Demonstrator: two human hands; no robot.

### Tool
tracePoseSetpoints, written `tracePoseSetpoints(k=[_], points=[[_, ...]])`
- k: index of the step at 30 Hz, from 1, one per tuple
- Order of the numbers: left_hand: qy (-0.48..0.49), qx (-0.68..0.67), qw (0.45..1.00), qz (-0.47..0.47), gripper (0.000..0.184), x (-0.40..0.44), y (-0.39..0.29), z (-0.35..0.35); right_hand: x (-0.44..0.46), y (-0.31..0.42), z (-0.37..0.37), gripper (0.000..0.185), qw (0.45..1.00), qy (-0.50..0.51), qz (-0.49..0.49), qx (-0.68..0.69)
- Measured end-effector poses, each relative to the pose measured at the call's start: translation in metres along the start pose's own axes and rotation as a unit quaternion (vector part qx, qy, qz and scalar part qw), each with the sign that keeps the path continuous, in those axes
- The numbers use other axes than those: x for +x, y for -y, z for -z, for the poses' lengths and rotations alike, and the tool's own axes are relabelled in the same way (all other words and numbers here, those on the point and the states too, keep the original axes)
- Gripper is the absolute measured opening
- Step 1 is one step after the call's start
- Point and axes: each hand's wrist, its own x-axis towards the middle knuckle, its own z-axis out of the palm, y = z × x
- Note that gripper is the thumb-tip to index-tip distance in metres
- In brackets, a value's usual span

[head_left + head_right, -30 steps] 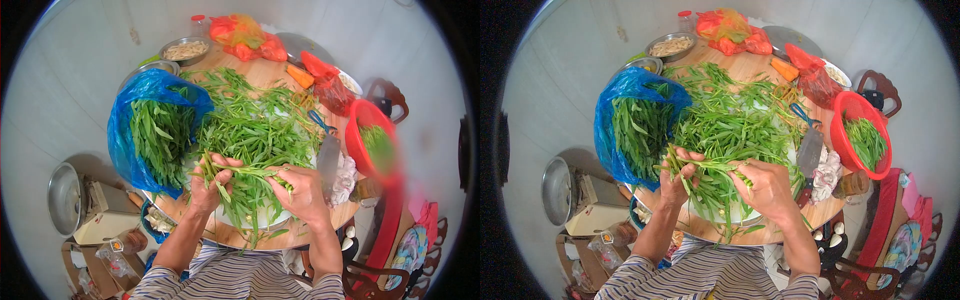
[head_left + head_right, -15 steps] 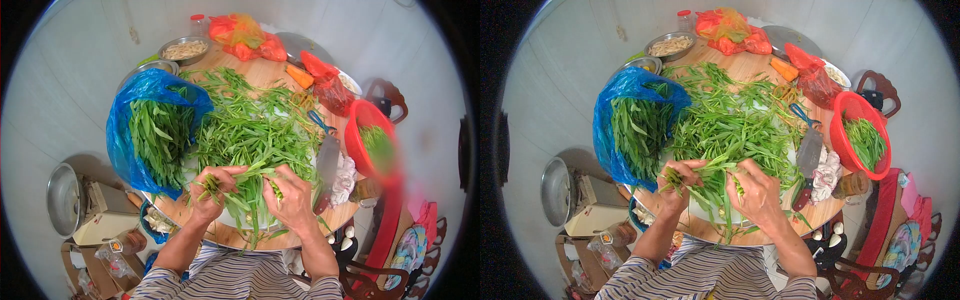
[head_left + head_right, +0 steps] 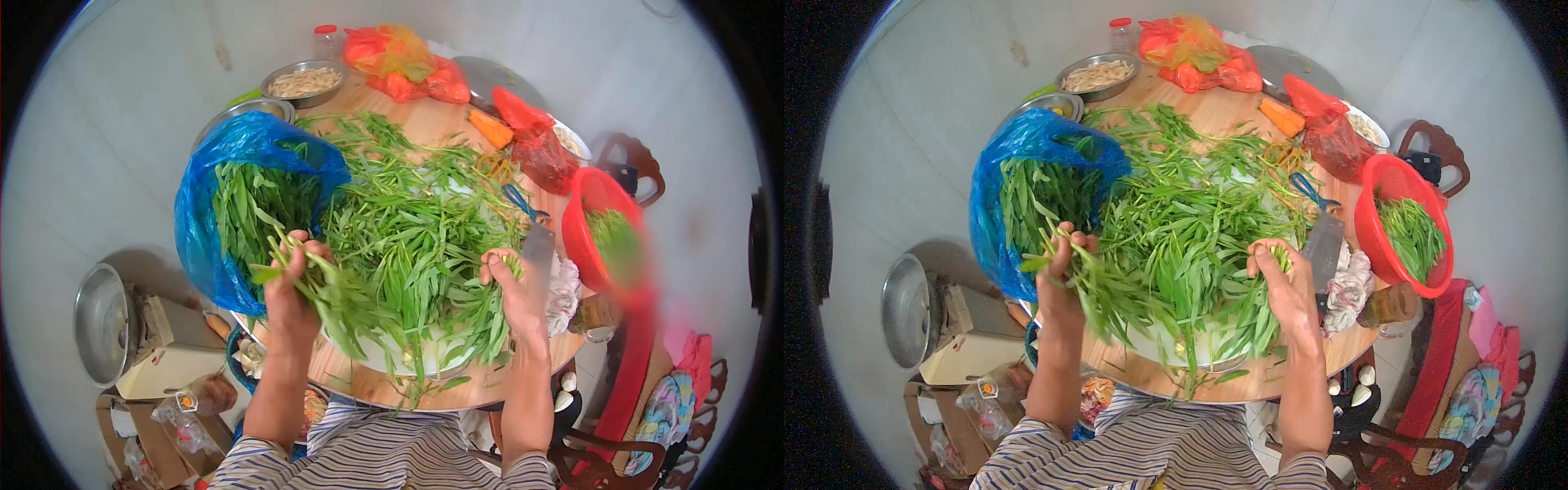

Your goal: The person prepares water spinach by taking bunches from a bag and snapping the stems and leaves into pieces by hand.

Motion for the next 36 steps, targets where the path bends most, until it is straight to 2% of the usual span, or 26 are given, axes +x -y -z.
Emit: tracePoseSetpoints(k=[1, 3, 6, 8, 9, 11, 13, 15, 17, 19, 20, 23, 25, 26, 29, 34, 35, 36], points=[[0.010, -0.015, 1.000, 0.024, 0.018, 0.006, -0.004, 0.007, 0.003, -0.001, 0.007, 0.022, 0.998, 0.016, 0.009, -0.055], [-0.021, -0.017, 0.999, 0.023, 0.018, 0.009, -0.004, 0.013, 0.005, -0.002, 0.009, 0.023, 0.998, 0.028, -0.022, -0.060], [-0.047, -0.058, 0.994, 0.081, 0.015, 0.011, -0.004, 0.015, 0.012, -0.003, -0.005, 0.028, 0.992, 0.038, -0.032, -0.116], [-0.041, -0.025, 0.995, 0.091, 0.014, 0.013, 0.001, 0.020, 0.021, 0.004, -0.018, 0.038, 0.973, 0.027, -0.005, -0.228], [-0.033, 0.007, 0.994, 0.101, 0.013, 0.013, 0.004, 0.021, 0.028, 0.002, -0.025, 0.038, 0.973, 0.028, -0.005, -0.227], [-0.040, 0.039, 0.994, 0.099, 0.013, 0.013, 0.007, 0.012, 0.041, -0.009, -0.039, 0.043, 0.927, -0.002, 0.028, -0.373], [-0.029, 0.114, 0.988, 0.096, 0.015, 0.011, 0.010, 0.008, 0.046, -0.017, -0.045, 0.043, 0.929, 0.020, 0.032, -0.368], [-0.032, 0.133, 0.985, 0.102, 0.016, 0.012, 0.010, 0.004, 0.050, -0.030, -0.043, 0.041, 0.952, 0.022, 0.046, -0.302], [-0.001, 0.207, 0.975, 0.087, 0.016, 0.011, 0.011, 0.004, 0.041, -0.010, -0.034, 0.038, 0.959, 0.046, 0.032, -0.277], [0.000, 0.234, 0.969, 0.080, 0.018, 0.013, 0.013, 0.000, 0.026, 0.008, -0.025, 0.035, 0.980, 0.110, -0.077, -0.150], [0.006, 0.262, 0.962, 0.076, 0.021, 0.015, 0.015, -0.004, 0.021, 0.008, -0.020, 0.035, 0.982, 0.128, -0.076, -0.115], [0.037, 0.284, 0.955, 0.081, 0.025, 0.020, 0.025, -0.018, 0.012, 0.011, -0.013, 0.038, 0.974, 0.176, -0.097, -0.106], [0.097, 0.321, 0.939, 0.077, 0.027, 0.026, 0.033, -0.031, 0.010, 0.009, -0.012, 0.038, 0.973, 0.193, -0.089, -0.090], [0.118, 0.354, 0.922, 0.107, 0.035, 0.030, 0.033, -0.038, 0.009, 0.010, -0.012, 0.037, 0.971, 0.204, -0.085, -0.087], [0.118, 0.357, 0.915, 0.149, 0.041, 0.030, 0.037, -0.065, 0.004, 0.018, -0.013, 0.035, 0.966, 0.229, -0.085, -0.082], [0.125, 0.378, 0.893, 0.211, 0.036, 0.034, 0.043, -0.068, -0.001, 0.014, -0.013, 0.031, 0.953, 0.269, -0.114, -0.078], [0.127, 0.379, 0.891, 0.214, 0.036, 0.033, 0.043, -0.066, -0.002, 0.012, -0.012, 0.031, 0.954, 0.267, -0.115, -0.076], [0.130, 0.374, 0.892, 0.218, 0.033, 0.033, 0.044, -0.063, -0.003, 0.010, -0.012, 0.030, 0.963, 0.223, -0.100, -0.110]])
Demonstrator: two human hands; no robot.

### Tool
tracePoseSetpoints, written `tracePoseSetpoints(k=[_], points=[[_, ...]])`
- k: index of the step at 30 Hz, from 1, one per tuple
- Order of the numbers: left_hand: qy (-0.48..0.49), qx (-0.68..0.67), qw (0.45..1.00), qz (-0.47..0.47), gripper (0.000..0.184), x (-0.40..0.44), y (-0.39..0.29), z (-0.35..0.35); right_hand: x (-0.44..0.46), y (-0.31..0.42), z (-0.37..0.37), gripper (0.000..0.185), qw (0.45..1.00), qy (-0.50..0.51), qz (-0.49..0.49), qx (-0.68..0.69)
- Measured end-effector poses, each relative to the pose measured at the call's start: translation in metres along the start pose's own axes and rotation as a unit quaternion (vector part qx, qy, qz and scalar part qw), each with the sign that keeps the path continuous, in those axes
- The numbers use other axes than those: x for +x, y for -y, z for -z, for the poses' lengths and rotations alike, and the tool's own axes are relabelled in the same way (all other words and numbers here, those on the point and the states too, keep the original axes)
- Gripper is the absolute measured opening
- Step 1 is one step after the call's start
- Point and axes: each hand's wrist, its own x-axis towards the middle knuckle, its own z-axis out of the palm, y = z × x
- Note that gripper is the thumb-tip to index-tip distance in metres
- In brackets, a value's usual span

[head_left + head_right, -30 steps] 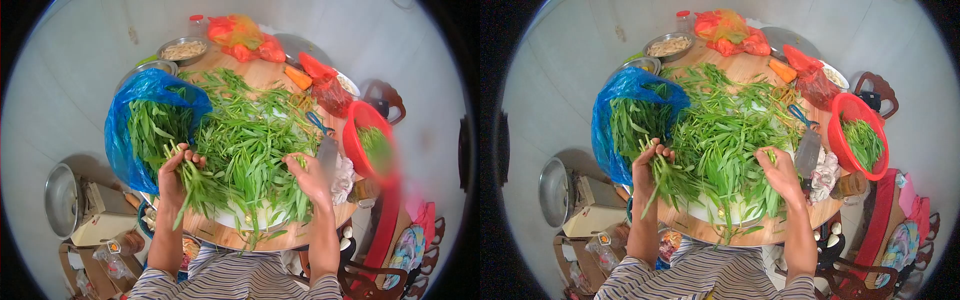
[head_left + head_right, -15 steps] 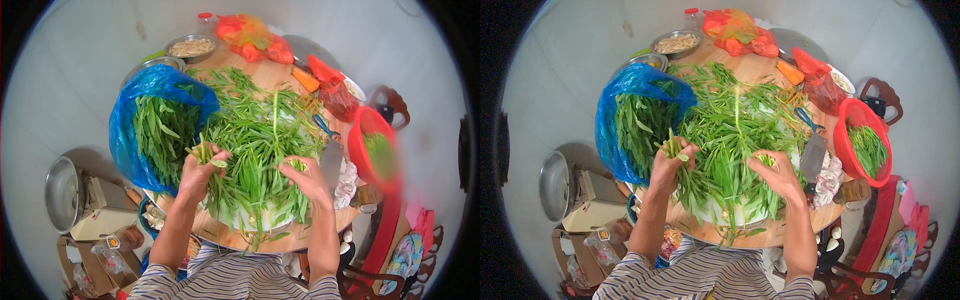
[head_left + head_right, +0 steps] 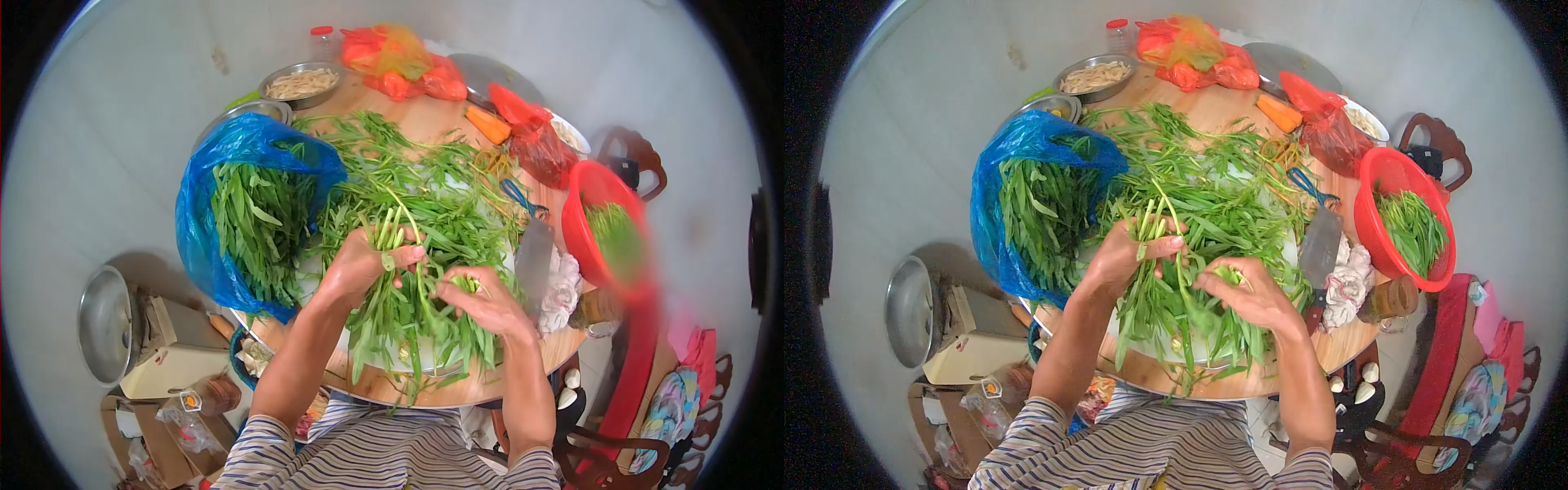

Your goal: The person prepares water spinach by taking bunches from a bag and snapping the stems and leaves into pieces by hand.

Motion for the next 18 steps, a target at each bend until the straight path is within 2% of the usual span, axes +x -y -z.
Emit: tracePoseSetpoints(k=[1, 2, 3, 5, 6, 9, 10, 11, 13, 18], points=[[0.004, -0.004, 1.000, 0.002, 0.030, 0.000, 0.001, 0.001, 0.001, -0.002, -0.001, 0.029, 0.998, -0.048, 0.004, -0.030], [-0.010, -0.009, 1.000, 0.009, 0.018, 0.000, 0.001, 0.001, 0.007, -0.021, -0.003, 0.026, 0.988, -0.127, 0.072, -0.055], [-0.011, -0.008, 1.000, 0.009, 0.018, -0.001, 0.002, 0.000, 0.004, -0.022, -0.005, 0.026, 0.988, -0.127, 0.073, -0.054], [-0.063, -0.024, 0.998, 0.007, 0.020, -0.004, 0.004, 0.000, -0.001, -0.021, -0.008, 0.024, 0.930, -0.292, 0.186, -0.124], [-0.064, -0.025, 0.998, 0.009, 0.020, -0.004, 0.004, 0.000, -0.010, -0.005, -0.012, 0.020, 0.922, -0.326, 0.172, -0.117], [-0.098, -0.004, 0.995, 0.007, 0.019, -0.008, 0.003, -0.004, -0.032, 0.008, -0.013, 0.016, 0.950, -0.272, 0.138, -0.068], [-0.107, 0.000, 0.994, 0.003, 0.020, -0.009, 0.002, -0.007, -0.037, 0.014, -0.016, 0.013, 0.958, -0.231, 0.157, -0.069], [-0.116, 0.004, 0.993, -0.001, 0.020, -0.010, 0.002, -0.010, -0.036, 0.013, -0.021, 0.013, 0.957, -0.233, 0.155, -0.070], [-0.111, -0.009, 0.994, -0.006, 0.021, -0.012, 0.002, -0.016, -0.030, 0.008, -0.030, 0.014, 0.936, -0.178, 0.261, -0.155], [-0.123, -0.038, 0.990, -0.063, 0.023, -0.018, 0.012, -0.019, -0.024, 0.007, -0.051, 0.012, 0.927, -0.230, 0.247, -0.164]])
